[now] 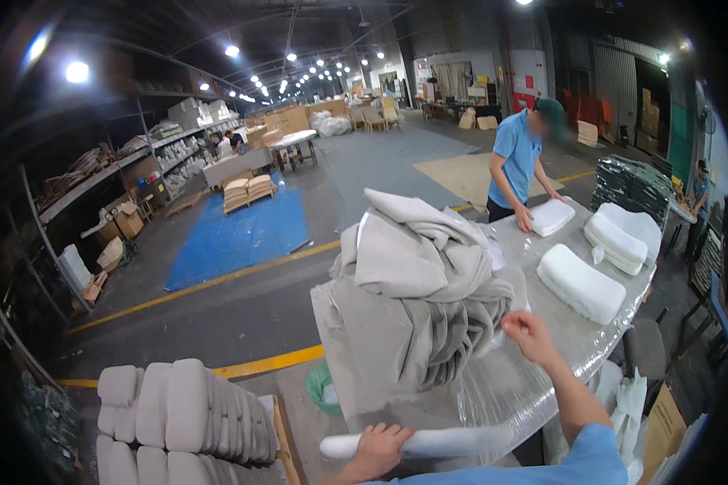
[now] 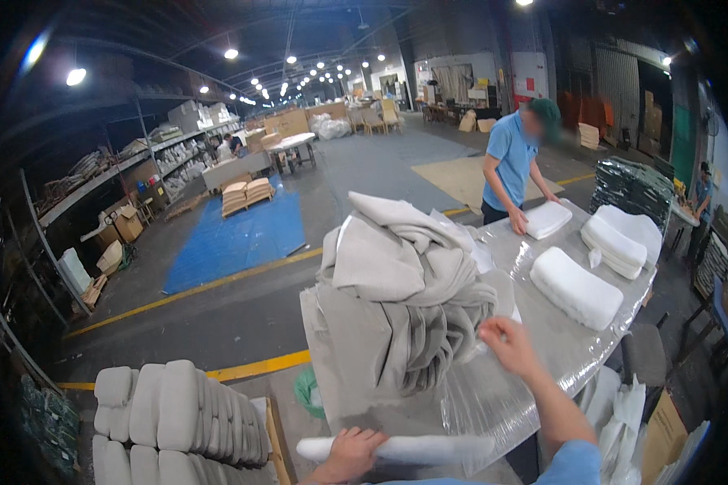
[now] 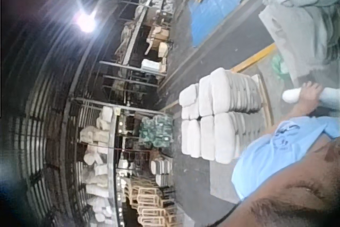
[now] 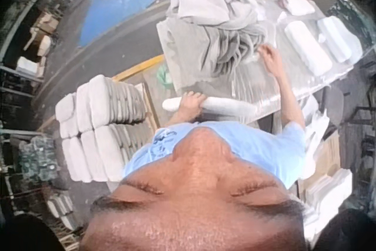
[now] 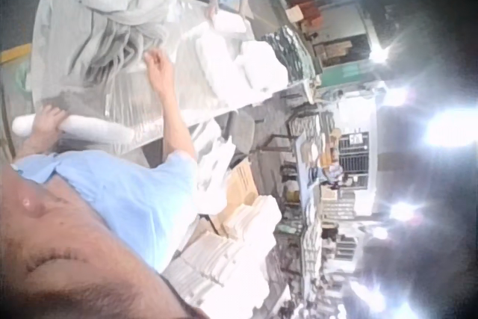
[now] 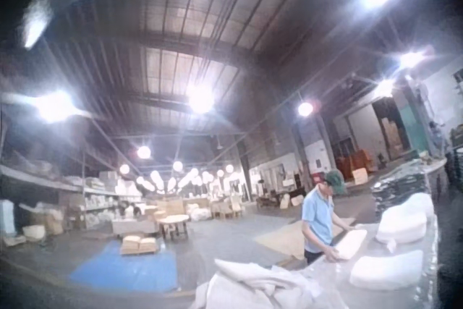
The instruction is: The person inserts white foam cushions into gray fabric covers at a worktable, then places the finished cushions onto a nearby stack. The person repeats this process for multiple cushions throughout the clip.
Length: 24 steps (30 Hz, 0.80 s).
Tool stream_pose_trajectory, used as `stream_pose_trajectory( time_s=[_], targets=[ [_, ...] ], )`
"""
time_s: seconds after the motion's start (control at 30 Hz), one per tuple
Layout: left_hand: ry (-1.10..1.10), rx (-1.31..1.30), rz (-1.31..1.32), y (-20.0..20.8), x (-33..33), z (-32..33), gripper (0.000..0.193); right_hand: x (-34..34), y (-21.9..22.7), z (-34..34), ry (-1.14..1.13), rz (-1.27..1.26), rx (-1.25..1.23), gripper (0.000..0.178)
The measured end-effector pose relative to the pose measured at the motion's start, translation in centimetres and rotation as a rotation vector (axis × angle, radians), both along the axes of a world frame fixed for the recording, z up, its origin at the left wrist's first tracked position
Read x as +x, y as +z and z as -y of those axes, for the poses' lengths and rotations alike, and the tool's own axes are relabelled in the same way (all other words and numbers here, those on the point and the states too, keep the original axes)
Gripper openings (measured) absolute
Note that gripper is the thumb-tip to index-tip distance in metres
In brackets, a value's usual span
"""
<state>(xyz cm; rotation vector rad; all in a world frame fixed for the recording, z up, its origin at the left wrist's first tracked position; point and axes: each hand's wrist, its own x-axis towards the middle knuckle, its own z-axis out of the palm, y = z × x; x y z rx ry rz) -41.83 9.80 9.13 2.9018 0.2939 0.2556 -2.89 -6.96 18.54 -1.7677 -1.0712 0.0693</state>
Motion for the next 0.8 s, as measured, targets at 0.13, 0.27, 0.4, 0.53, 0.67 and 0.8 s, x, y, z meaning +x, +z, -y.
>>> stream_pose_trajectory(
  time_s=[0.13, 0.27, 0.4, 0.53, 0.67, 0.8],
  targets=[
    [0.069, 0.089, 0.032, 0.8, -2.9, -0.7, 0.047, 1.9, 8.3, -11.1, 0.043, 0.272, -0.029, 0.026],
    [0.194, -0.068, -0.044, -1.7, -3.2, -0.4, 0.041, 8.6, 9.2, -19.6, -0.124, 0.548, -0.049, 0.029],
    [0.187, -0.110, -0.003, -3.3, -2.6, 0.5, 0.038, 13.0, 8.7, -24.8, -0.366, 0.607, -0.195, 0.026],
    [0.239, -0.052, -0.031, -4.5, -3.6, 0.8, 0.040, 14.1, 9.3, -27.4, -0.360, 0.522, -0.305, 0.019],
    [0.210, -0.073, -0.061, -6.5, -4.0, 1.3, 0.046, 13.6, 17.2, -27.4, -0.351, 0.694, -0.095, 0.020],
    [0.217, -0.244, -0.251, -6.5, -5.1, 1.2, 0.060, 7.6, 28.3, -25.4, -0.331, 0.875, 0.106, 0.021]
  ],
)
